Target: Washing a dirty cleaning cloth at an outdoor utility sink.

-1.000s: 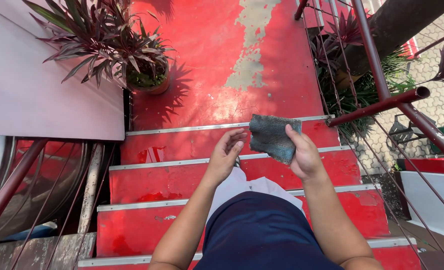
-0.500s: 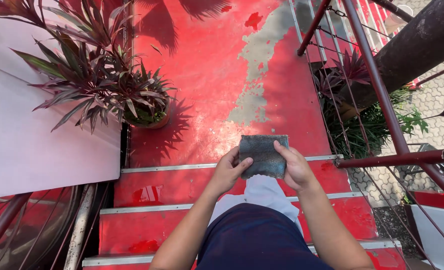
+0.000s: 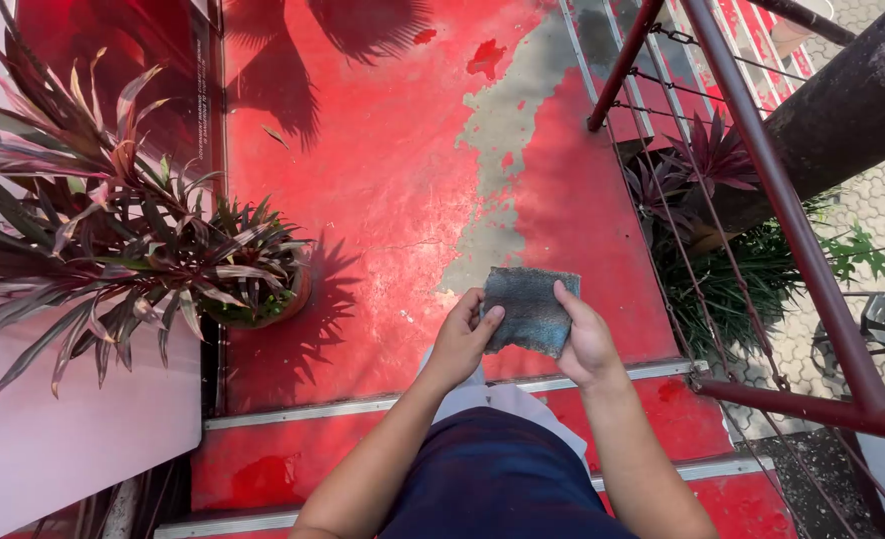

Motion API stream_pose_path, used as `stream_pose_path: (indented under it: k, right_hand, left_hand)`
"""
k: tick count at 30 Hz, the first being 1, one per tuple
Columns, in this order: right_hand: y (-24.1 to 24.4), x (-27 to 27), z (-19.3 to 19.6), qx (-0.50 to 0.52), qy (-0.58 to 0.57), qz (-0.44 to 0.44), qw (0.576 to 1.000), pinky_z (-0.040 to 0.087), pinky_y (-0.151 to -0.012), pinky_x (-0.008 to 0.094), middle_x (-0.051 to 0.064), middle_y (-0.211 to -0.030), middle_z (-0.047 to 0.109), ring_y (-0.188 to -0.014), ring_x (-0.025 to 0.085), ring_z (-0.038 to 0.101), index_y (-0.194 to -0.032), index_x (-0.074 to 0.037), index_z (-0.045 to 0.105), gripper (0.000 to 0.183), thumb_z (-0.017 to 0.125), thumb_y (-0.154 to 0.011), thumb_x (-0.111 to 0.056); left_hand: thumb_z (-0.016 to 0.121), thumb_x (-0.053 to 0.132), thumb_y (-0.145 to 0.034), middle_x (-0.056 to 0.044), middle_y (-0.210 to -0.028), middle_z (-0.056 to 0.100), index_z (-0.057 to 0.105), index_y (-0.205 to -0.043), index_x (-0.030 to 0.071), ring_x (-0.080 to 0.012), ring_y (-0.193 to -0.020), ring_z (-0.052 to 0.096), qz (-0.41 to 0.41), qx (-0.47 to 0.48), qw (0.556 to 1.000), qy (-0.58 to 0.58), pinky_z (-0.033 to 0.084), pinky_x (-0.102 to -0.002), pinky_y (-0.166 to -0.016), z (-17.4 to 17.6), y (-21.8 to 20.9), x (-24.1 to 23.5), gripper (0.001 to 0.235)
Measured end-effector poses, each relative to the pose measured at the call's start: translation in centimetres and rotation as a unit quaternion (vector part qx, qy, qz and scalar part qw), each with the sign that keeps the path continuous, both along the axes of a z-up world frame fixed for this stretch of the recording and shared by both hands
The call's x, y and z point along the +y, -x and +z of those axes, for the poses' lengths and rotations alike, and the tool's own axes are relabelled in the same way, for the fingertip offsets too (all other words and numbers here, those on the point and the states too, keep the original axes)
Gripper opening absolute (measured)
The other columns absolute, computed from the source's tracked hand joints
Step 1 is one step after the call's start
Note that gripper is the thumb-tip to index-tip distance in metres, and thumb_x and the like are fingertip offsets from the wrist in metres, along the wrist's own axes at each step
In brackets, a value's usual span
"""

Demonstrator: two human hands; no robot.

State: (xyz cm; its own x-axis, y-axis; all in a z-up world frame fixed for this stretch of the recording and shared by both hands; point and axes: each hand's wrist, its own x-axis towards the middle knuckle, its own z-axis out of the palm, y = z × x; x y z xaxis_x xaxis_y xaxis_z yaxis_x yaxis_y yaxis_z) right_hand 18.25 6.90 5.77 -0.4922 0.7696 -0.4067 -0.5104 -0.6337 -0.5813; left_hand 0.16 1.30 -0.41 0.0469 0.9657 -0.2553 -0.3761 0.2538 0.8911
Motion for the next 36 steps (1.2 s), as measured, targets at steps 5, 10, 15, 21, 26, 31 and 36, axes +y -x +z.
stream_pose_path:
  k: [5,10,15,21,26,31,36]
  right_hand:
    - [1.2,7.4,-2.0,-0.010,-0.001,-0.008,1.000,0.053,-0.102,0.047,0.019,-0.129,0.067,-0.118,0.031,0.067,-0.135,0.006,0.056,0.050,0.037,-0.109,-0.033]
    - [3.7,17.0,-9.8,-0.010,-0.009,-0.029,0.999,0.052,-0.102,0.046,0.018,-0.130,0.067,-0.119,0.029,0.066,-0.135,0.006,0.057,0.049,0.041,-0.109,-0.032]
    - [9.3,28.6,-15.4,-0.019,0.032,-0.031,0.999,0.053,-0.099,0.046,0.017,-0.127,0.069,-0.114,0.029,0.068,-0.132,0.003,0.059,0.047,0.044,-0.106,-0.032]
    - [11.0,38.5,-13.0,0.008,-0.004,-0.028,1.000,0.052,-0.101,0.046,0.018,-0.128,0.068,-0.115,0.029,0.068,-0.133,0.005,0.059,0.046,0.047,-0.107,-0.032]
    - [10.3,48.3,-14.8,-0.006,-0.015,-0.082,0.996,0.053,-0.100,0.047,0.019,-0.128,0.068,-0.115,0.030,0.068,-0.134,0.006,0.058,0.048,0.045,-0.107,-0.032]
    - [9.7,59.3,-17.9,-0.002,-0.007,-0.110,0.994,0.053,-0.102,0.047,0.018,-0.130,0.068,-0.117,0.030,0.067,-0.134,0.006,0.058,0.048,0.043,-0.108,-0.032]
    - [9.3,72.9,-17.8,0.032,-0.007,-0.115,0.993,0.053,-0.100,0.045,0.018,-0.128,0.068,-0.116,0.029,0.068,-0.133,0.004,0.059,0.046,0.044,-0.107,-0.031]
  left_hand:
    - [0.061,0.016,-0.101,0.001,-0.103,0.060,0.051,-0.128,0.005,-0.0031,-0.088,0.058,0.002,-0.017,1.000,-0.025,0.049,-0.021,-0.074,-1.8,2.6,7.4,0.031]
    - [0.065,0.013,-0.100,0.000,-0.101,0.057,0.056,-0.130,0.002,-0.0049,-0.087,0.055,-0.009,0.034,0.999,-0.029,0.048,-0.022,-0.075,-8.9,6.7,17.0,0.033]
    - [0.064,0.013,-0.102,0.002,-0.097,0.061,0.060,-0.120,0.001,-0.0028,-0.088,0.055,0.023,0.034,0.998,-0.048,0.047,-0.021,-0.078,-16.8,11.5,29.0,0.022]
    - [0.063,0.014,-0.102,0.005,-0.091,0.061,0.062,-0.111,0.002,-0.0020,-0.082,0.051,-0.033,0.020,0.998,-0.059,0.044,-0.021,-0.073,-13.7,14.5,41.1,0.014]
    - [0.064,0.015,-0.105,0.006,-0.084,0.055,0.064,-0.108,0.002,-0.0025,-0.075,0.047,-0.074,0.026,0.996,-0.047,0.041,-0.022,-0.067,-16.5,14.7,52.0,0.014]
    - [0.063,0.016,-0.104,0.006,-0.084,0.058,0.064,-0.106,0.001,-0.0017,-0.074,0.047,-0.074,0.034,0.996,-0.037,0.039,-0.021,-0.065,-17.3,13.8,64.1,0.015]
    - [0.065,0.013,-0.103,0.006,-0.083,0.056,0.063,-0.107,0.003,-0.0025,-0.074,0.046,-0.063,0.045,0.995,-0.057,0.038,-0.022,-0.066,-17.2,13.5,77.5,0.011]
